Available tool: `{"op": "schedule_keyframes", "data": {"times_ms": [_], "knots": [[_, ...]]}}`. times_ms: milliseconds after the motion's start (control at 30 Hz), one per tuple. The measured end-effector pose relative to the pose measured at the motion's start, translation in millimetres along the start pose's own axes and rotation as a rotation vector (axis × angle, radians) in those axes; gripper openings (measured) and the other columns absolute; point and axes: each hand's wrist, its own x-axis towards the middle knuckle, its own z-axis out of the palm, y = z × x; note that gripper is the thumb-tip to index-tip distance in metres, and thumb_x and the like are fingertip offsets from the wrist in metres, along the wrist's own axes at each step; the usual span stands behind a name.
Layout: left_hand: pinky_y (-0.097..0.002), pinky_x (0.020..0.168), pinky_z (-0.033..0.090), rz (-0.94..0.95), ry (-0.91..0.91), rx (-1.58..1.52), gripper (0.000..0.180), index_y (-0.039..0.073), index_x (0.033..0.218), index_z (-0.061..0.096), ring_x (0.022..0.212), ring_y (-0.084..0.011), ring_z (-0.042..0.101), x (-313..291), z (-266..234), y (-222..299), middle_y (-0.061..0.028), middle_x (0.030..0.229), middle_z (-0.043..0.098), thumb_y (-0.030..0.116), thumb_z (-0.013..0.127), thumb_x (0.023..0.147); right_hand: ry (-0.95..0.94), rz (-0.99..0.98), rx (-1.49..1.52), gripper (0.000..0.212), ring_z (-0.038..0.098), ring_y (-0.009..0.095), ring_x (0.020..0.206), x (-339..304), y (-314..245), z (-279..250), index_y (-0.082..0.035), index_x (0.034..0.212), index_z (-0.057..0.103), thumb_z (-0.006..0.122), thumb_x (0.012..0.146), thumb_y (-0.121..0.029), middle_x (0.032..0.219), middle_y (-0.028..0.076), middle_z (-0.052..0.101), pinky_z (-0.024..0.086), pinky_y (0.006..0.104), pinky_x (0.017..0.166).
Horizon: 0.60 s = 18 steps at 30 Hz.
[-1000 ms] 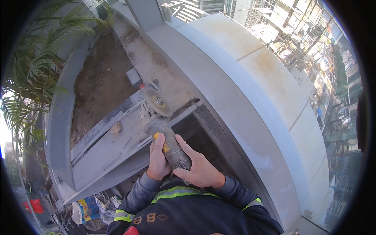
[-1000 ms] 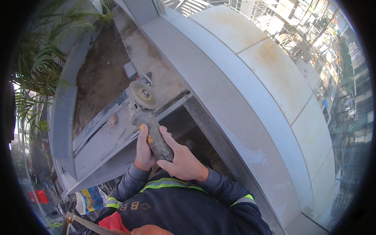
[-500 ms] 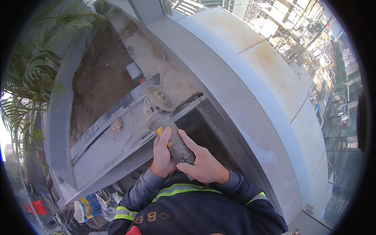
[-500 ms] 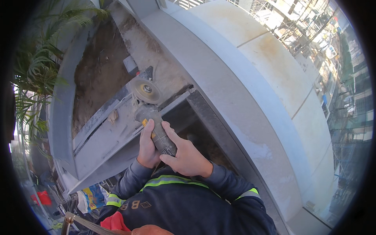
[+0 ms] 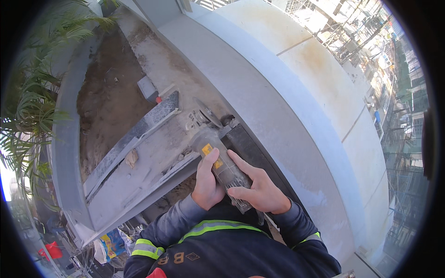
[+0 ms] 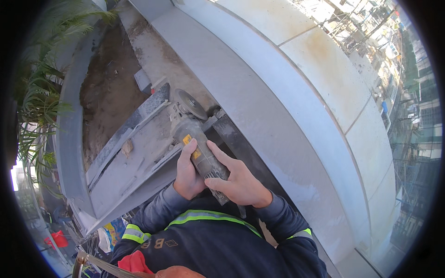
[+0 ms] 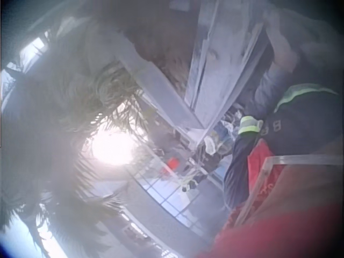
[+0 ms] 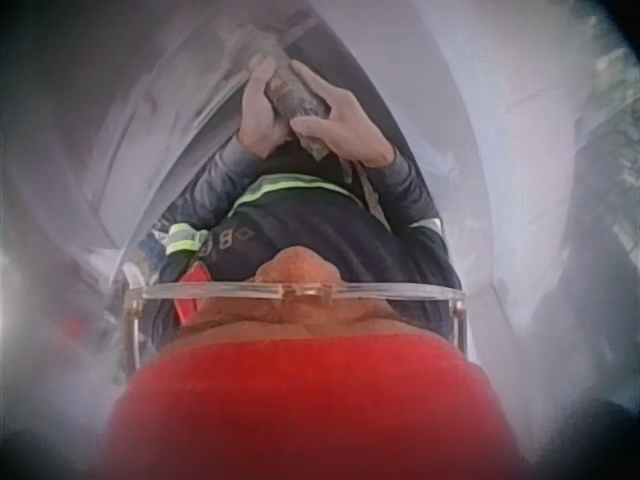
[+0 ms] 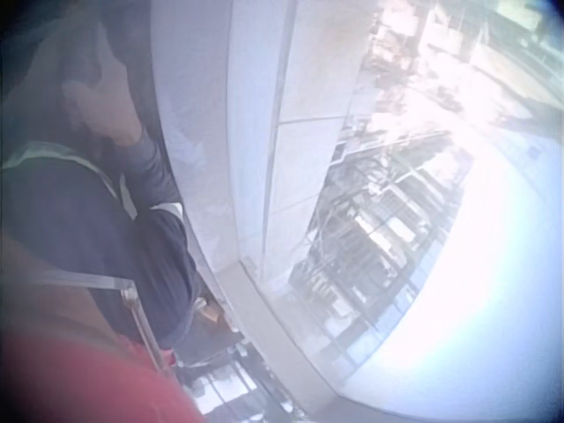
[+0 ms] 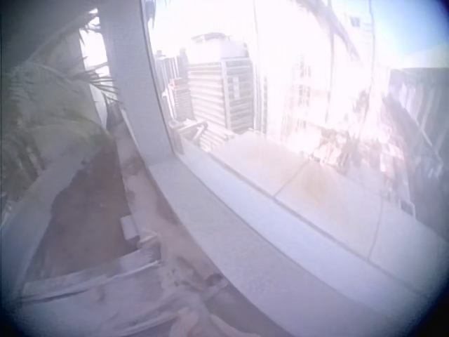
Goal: The person uses an angle grinder to smooth a concrete ledge on a balcony. The person holds the tool with both hands and moves it along the edge, generating dust.
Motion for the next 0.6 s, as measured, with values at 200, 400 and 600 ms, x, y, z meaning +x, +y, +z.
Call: {"op": "schedule_keyframes", "data": {"times_ms": [200, 400, 600], "knots": [[-0.0459, 0.099, 0.056, -0.108, 0.003, -0.014, 0.053, 0.004, 0.143, 0.05, 0.111, -0.0267, 0.066, 1.7, -0.1, -3.8, -0.0128, 0.122, 0.064, 0.04, 0.058, 0.106, -0.052, 0.178, 0.23, 0.092, 0.064, 0.016, 0.1, -3.5, -1.6, -13.5, -0.001, 0.168, 0.023, 0.075, 0.093, -0.013, 0.127, 0.016, 0.064, 0.052, 0.0312, 0.09], [-0.0452, 0.099, 0.056, -0.11, 0.033, 0.024, 0.051, 0.005, 0.143, 0.05, 0.111, -0.0262, 0.066, 6.3, 4.3, -4.9, -0.0121, 0.122, 0.064, 0.039, 0.058, 0.105, -0.028, 0.116, 0.188, 0.092, 0.052, 0.023, 0.138, -1.6, 2.7, -16.0, 0.006, 0.165, 0.025, 0.074, 0.091, -0.021, 0.153, 0.027, 0.053, 0.038, 0.0325, 0.115], [-0.0455, 0.093, 0.058, -0.123, 0.063, 0.024, 0.053, 0.005, 0.137, 0.053, 0.105, -0.0279, 0.068, 11.1, 5.8, -9.2, -0.0131, 0.115, 0.067, 0.045, 0.059, 0.103, -0.012, 0.099, 0.124, 0.092, 0.064, 0.012, 0.099, -0.9, 2.0, -18.8, 0.0, 0.167, 0.024, 0.075, 0.092, -0.011, 0.124, 0.012, 0.068, 0.053, 0.0297, 0.09]]}}
